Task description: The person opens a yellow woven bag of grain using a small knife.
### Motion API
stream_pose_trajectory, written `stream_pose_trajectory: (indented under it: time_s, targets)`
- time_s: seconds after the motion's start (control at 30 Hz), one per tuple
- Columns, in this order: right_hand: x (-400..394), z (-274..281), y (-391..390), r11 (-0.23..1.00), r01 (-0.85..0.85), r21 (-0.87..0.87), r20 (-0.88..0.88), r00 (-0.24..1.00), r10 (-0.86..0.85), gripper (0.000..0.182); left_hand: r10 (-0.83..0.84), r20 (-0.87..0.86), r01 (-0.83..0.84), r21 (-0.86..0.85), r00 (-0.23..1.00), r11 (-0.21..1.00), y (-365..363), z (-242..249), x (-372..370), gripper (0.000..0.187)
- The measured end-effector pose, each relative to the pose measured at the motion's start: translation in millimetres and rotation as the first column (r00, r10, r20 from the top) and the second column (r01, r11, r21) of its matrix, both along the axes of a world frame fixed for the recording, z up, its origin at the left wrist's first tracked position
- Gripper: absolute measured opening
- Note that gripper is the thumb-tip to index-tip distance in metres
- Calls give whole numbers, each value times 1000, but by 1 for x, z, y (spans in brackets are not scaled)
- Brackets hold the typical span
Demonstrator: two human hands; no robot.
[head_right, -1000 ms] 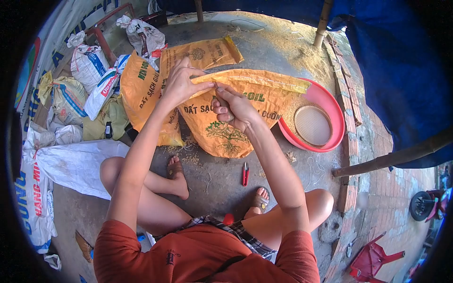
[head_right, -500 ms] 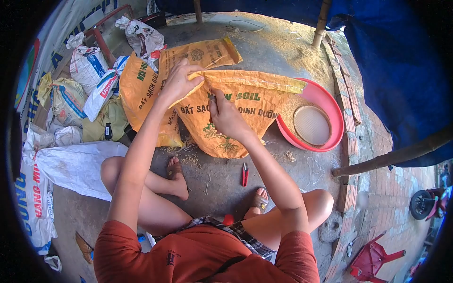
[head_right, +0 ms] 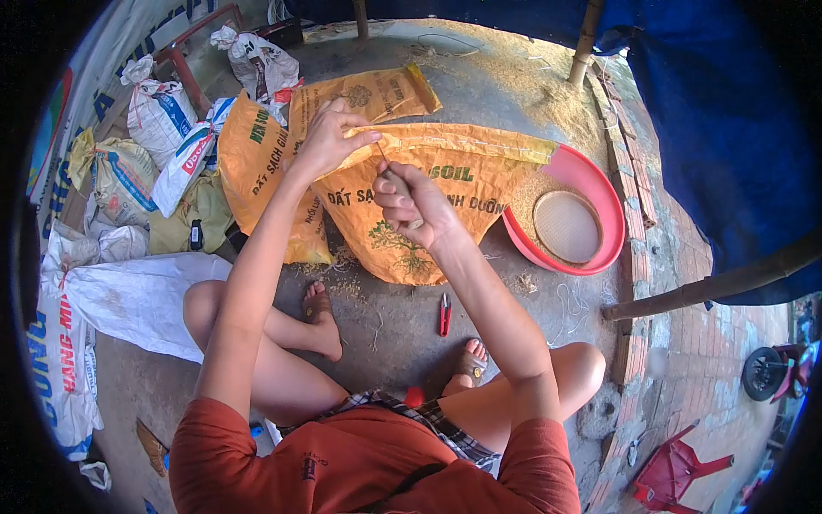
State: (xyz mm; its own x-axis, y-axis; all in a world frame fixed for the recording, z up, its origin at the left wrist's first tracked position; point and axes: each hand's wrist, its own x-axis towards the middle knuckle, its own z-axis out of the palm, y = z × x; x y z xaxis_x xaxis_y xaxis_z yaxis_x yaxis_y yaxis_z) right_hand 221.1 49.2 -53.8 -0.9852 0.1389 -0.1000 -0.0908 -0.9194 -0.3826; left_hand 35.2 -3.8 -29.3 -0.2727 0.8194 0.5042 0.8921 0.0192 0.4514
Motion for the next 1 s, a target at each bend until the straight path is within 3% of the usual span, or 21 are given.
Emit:
stream_pose_trajectory:
  time_s: [0.03,0.13,0.33,0.37,0.47,0.57,0.6,0.63,0.7,0.77,0.83,0.87,0.9,0.93,1.0]
  targets:
    - [0,2,-2,956,56,288,90,992,-85,16,-3,-7,3,-3,1000,1000,0,1,1,36]
    - [1,12,-7,897,53,439,159,978,-135,17,-2,-71,4,23,997,1000,1,0,3,35]
    - [5,30,-14,596,-32,802,288,896,-339,20,-34,-122,49,124,992,991,3,-3,3,30]
    - [4,30,-13,594,-30,804,285,896,-340,20,-34,-125,50,126,992,991,4,-3,3,30]
    - [-2,15,-1,921,74,383,150,979,-141,19,-2,-124,22,164,992,986,6,-7,1,29]
    - [-2,5,6,986,43,-163,-71,996,-55,18,-6,-88,16,115,996,993,11,-8,-1,29]
    - [-1,4,6,986,50,157,130,989,-71,17,-1,-77,8,97,997,995,11,-9,-2,29]
    - [-1,5,3,986,48,157,129,989,-68,17,7,-66,-2,78,998,997,10,-8,-2,29]
    - [0,5,-5,847,83,525,192,958,-213,17,0,-75,6,76,997,997,9,-7,-3,30]
    - [1,7,-13,575,62,816,189,911,-367,17,-7,-87,13,78,996,997,9,-7,-2,31]
    - [-2,8,-16,215,-16,977,123,861,-493,16,13,-80,-6,89,997,996,8,-9,-1,34]
    - [0,9,-9,215,-17,977,124,861,-493,16,13,-79,-6,89,997,996,8,-10,-2,34]
    - [3,9,5,705,33,709,190,953,-235,17,19,-76,-12,87,997,996,9,-10,-3,34]
    - [6,9,15,974,-47,223,93,995,27,17,25,-74,-19,85,997,996,9,-11,-4,35]
    - [10,4,23,957,-50,285,126,992,15,16,45,-63,-41,59,997,997,10,-12,-3,35]
